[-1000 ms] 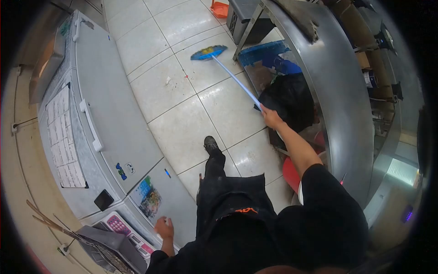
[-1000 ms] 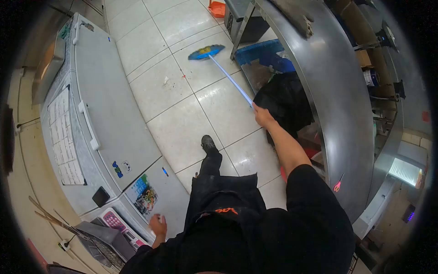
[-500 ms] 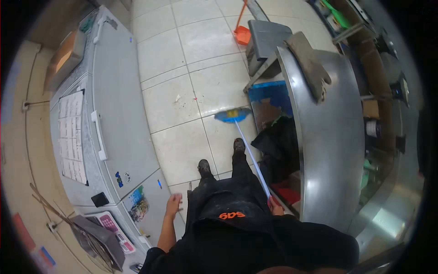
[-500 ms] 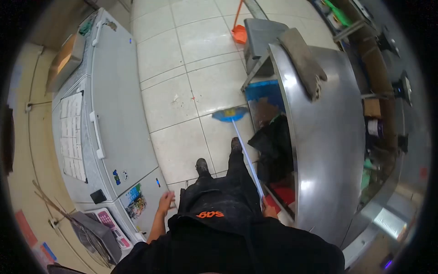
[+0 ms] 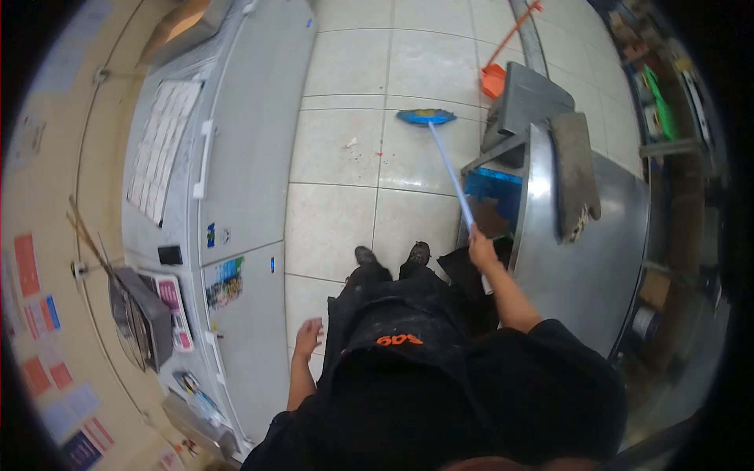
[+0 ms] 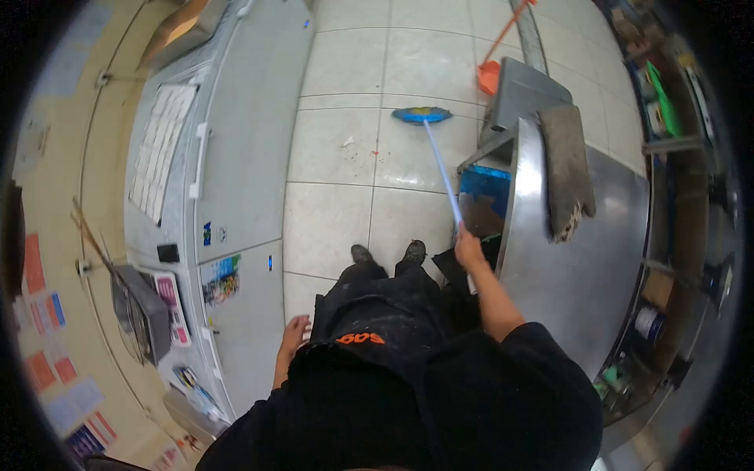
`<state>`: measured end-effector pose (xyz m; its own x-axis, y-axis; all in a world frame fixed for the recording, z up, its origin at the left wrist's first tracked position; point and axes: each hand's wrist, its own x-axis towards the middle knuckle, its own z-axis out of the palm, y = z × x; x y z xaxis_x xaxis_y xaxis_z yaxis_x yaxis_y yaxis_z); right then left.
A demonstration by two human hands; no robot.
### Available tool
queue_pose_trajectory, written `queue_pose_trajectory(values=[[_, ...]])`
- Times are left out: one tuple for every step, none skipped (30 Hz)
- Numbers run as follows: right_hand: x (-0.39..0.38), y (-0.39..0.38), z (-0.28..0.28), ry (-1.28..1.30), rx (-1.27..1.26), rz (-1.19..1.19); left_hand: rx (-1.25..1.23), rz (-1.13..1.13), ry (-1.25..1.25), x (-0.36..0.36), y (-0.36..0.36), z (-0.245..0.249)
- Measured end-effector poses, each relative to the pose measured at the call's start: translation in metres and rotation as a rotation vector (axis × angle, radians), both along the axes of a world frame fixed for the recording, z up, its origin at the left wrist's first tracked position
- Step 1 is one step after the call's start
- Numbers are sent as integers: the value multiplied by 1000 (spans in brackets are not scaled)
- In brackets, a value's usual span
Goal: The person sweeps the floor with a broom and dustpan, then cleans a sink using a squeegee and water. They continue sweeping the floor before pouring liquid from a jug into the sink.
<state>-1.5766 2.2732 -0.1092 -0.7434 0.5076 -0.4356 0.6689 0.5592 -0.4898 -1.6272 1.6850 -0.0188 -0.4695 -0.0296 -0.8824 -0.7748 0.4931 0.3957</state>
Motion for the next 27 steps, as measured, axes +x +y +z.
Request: queue_pose_trajectory(values=[[-20, 14, 21, -44, 21, 43, -11, 6, 42, -10, 22, 27], [-30, 30, 21, 25, 71, 160, -11, 42, 50, -15, 32, 38], [-40, 31, 41, 30, 73, 196, 10, 91, 103, -15, 36, 46], [-50, 37, 65, -46, 87, 272, 33, 142, 159, -11, 38, 49], [-62, 39, 90, -125, 105, 347, 36, 181, 164, 1, 35, 48], [-67, 37, 104, -121, 113, 383, 44, 232, 174, 13, 31, 44], [-71, 36, 116, -127, 132, 472, 55, 284, 188, 19, 26, 39], [-79, 33, 125, -130, 156, 561, 59, 341, 208, 39, 13, 18], [-86, 28, 132, -121, 174, 596, 70, 379, 217, 58, 5, 2], [-93, 25, 138, -128, 150, 699, 22, 488, 158, 77, 0, -11], [-103, 21, 144, -144, 126, 803, -22, 595, 88, 101, -3, -25], [-115, 11, 154, -186, 116, 870, -14, 697, 90, 126, -6, -37], [-130, -1, 161, -192, 135, 905, -7, 797, 94, 154, -10, -53], [-148, -15, 166, -249, 122, 1019, -2, 893, 85, 176, -12, -62], [-166, -32, 170, -306, 108, 1126, 14, 947, 14, 199, -11, -68], [-187, -54, 168, -377, 114, 1184, 40, 992, -57, 218, -10, -71], [-206, -75, 162, -367, 100, 1285, 68, 1027, -126, 231, -7, -74], [-226, -96, 157, -361, 86, 1386, 101, 1052, -178, 239, -5, -76], [-245, -126, 157, -419, 108, 1457, 123, 1072, -203, 240, -2, -79], [-263, -162, 158, -481, 128, 1530, 141, 1091, -218, 238, 0, -84], [-279, -201, 156, -545, 126, 1574, 140, 1107, -197, 229, 2, -86], [-287, -231, 135, -516, 176, 1672, 124, 1120, -155, 215, 3, -85], [-294, -257, 104, -463, 168, 1749, 98, 1142, -110, 199, 5, -79], [-302, -281, 81, -405, 155, 1829, 63, 1170, -48, 181, 5, -65], [-312, -311, 78, -429, 172, 1823, 29, 1194, 14, 160, 6, -46], [-323, -339, 77, -450, 189, 1817, 17, 1229, 8, 145, 5, -30], [-336, -357, 69, -454, 183, 1856, -2, 1224, 105, 134, 5, -14]])
